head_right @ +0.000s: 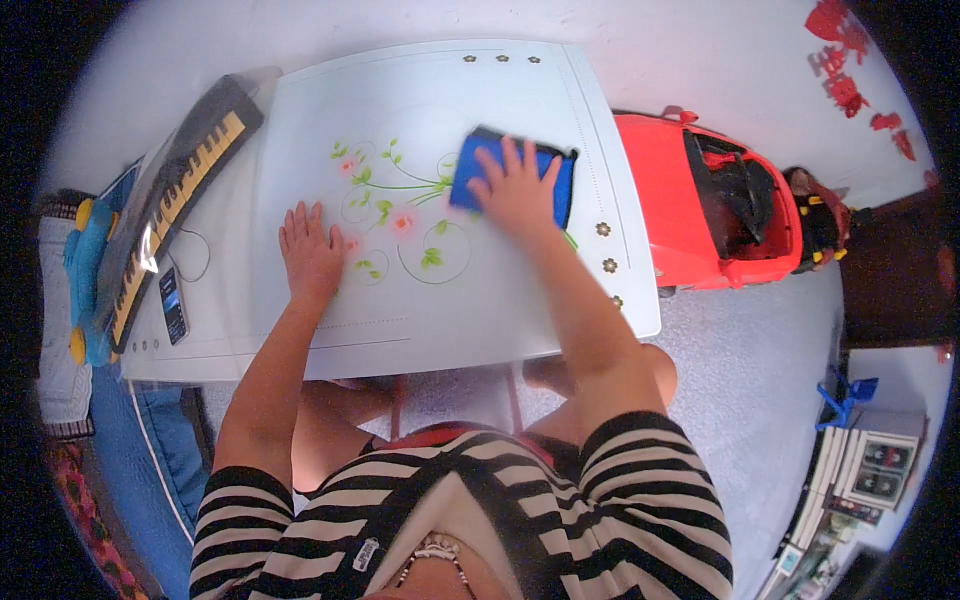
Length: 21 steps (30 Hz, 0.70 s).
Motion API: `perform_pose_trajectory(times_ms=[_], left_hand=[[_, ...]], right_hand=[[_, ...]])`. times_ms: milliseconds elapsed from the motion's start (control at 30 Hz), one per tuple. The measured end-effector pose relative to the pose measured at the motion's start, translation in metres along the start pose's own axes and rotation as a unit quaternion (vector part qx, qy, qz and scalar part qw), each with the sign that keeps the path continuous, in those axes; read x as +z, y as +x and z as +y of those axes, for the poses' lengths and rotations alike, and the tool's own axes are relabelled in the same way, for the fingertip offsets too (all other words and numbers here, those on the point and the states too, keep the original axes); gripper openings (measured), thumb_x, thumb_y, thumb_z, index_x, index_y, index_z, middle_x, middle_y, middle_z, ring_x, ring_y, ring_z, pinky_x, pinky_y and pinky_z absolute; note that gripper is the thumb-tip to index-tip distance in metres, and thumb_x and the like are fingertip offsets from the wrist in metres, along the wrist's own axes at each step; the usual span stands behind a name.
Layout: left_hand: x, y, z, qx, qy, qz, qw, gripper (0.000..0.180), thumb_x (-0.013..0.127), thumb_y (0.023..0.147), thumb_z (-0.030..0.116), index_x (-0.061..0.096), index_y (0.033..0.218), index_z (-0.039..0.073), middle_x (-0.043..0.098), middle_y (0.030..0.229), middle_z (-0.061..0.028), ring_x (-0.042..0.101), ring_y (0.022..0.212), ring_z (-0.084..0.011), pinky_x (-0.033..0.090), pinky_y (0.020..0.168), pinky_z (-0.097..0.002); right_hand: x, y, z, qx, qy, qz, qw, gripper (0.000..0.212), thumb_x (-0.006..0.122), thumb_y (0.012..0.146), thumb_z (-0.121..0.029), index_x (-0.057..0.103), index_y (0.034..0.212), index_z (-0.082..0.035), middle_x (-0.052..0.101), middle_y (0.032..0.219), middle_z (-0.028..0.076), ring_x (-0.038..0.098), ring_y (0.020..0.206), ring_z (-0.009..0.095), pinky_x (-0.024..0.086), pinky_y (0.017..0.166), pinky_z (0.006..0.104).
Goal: The person wipes the top of a white cabinet and then cleans the front of its drawer using a blue cloth.
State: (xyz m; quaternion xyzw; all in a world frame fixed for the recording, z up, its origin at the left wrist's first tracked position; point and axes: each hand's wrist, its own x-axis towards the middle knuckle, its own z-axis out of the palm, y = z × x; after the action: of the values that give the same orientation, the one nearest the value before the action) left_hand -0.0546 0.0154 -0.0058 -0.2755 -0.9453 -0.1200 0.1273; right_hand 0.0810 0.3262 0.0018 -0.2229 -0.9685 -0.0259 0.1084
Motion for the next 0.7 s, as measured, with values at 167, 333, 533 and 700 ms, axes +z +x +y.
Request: perform_pose_trajectory(times_ms=[167, 333, 533, 700], left_hand=[[0.006, 0.002, -0.002, 0.000, -0.015, 0.013, 1.000, 0.053, 0.052, 0.100, 0.032, 0.047, 0.145, 0.004, 0.039, 0.156, -0.0212, 0.031, 0.147, -0.0399, 0.020, 0.123, -0.0527], [0.003, 0.003, 0.001, -0.004, -0.009, 0.013, 1.000, 0.053, 0.053, 0.100, 0.032, 0.049, 0.143, 0.003, 0.040, 0.154, -0.0205, 0.032, 0.146, -0.0392, 0.022, 0.122, -0.0519], [0.012, 0.003, -0.002, 0.002, -0.021, 0.035, 0.999, 0.052, 0.054, 0.099, 0.030, 0.049, 0.143, 0.003, 0.041, 0.154, -0.0213, 0.033, 0.145, -0.0405, 0.023, 0.121, -0.0532], [0.007, 0.001, -0.003, 0.009, -0.010, 0.033, 0.999, 0.052, 0.054, 0.099, 0.030, 0.047, 0.143, 0.003, 0.040, 0.154, -0.0224, 0.032, 0.145, -0.0421, 0.022, 0.122, -0.0541]], right_hand=[[-0.043, -0.110, -0.032, -0.071, 0.058, -0.031, 0.995, 0.059, 0.053, 0.098, -0.054, 0.048, 0.151, -0.029, 0.031, 0.163, 0.012, 0.021, 0.152, 0.039, 0.009, 0.114, 0.0748], [-0.080, -0.194, -0.024, -0.065, 0.050, -0.098, 0.992, 0.060, 0.055, 0.096, -0.052, 0.046, 0.152, -0.029, 0.028, 0.164, 0.013, 0.016, 0.154, 0.038, 0.006, 0.116, 0.0733], [-0.074, -0.180, 0.020, 0.003, 0.006, -0.099, 0.995, 0.060, 0.057, 0.096, -0.048, 0.045, 0.152, -0.030, 0.025, 0.166, 0.012, 0.017, 0.154, 0.038, 0.007, 0.116, 0.0735], [-0.043, -0.110, 0.063, 0.022, -0.043, -0.036, 0.998, 0.059, 0.051, 0.098, -0.054, 0.042, 0.152, -0.031, 0.028, 0.165, 0.010, 0.022, 0.152, 0.037, 0.014, 0.114, 0.0731]])
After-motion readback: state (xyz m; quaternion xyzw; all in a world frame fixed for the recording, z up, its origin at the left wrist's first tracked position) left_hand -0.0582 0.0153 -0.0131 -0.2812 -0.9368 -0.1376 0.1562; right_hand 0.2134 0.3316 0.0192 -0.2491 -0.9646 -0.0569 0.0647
